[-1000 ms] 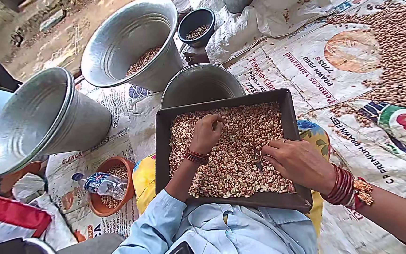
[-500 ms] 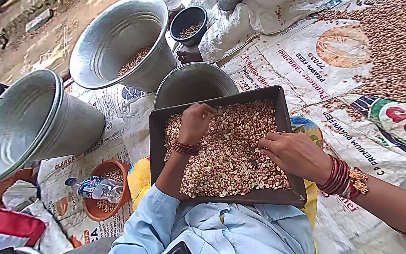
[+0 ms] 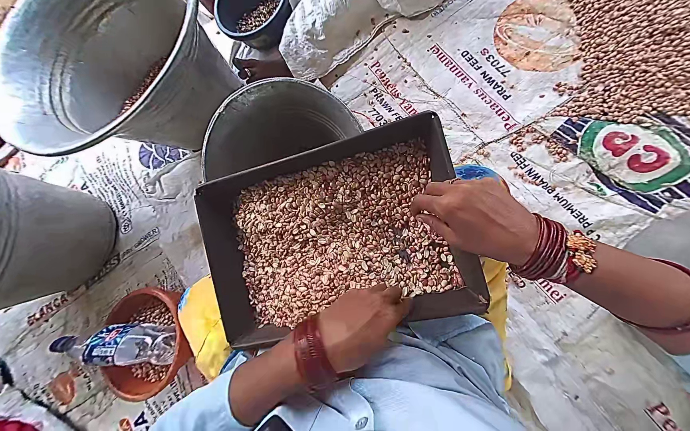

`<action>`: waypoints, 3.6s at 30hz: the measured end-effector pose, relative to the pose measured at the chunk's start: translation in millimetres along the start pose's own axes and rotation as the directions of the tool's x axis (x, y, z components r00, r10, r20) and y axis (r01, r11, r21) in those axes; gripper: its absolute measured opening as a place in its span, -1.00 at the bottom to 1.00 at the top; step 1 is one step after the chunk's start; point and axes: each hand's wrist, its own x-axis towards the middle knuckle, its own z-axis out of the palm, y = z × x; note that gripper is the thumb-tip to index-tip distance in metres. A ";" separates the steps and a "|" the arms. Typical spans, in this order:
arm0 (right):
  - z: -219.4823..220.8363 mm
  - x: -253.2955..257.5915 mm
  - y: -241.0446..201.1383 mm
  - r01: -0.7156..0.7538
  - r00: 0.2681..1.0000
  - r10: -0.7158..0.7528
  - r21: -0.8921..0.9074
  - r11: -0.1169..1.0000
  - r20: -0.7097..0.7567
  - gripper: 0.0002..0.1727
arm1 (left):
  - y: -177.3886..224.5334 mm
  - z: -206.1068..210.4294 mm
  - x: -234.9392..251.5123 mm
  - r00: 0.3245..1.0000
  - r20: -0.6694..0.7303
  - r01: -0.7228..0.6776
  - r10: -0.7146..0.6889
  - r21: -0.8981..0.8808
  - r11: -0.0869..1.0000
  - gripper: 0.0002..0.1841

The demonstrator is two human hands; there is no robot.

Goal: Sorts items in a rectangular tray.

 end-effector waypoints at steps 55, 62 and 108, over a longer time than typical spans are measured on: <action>15.3 -6.9 -7.9 0.140 0.965 -0.122 -0.062 0.988 0.231 -0.92 | -67.1 -8.2 68.2 0.510 -0.856 0.137 0.083 0.176 0.975 -0.90; 28.4 -12.3 -15.1 0.205 0.888 -0.168 -0.042 0.978 0.429 -0.93 | -84.0 -19.6 16.9 0.489 -0.797 -0.298 -0.354 -0.534 0.791 -0.82; 4.3 1.1 1.5 0.073 0.997 -0.073 0.020 0.997 -0.035 -0.85 | -88.3 -78.5 -13.2 0.111 -0.992 0.426 -0.057 -0.004 0.905 -0.76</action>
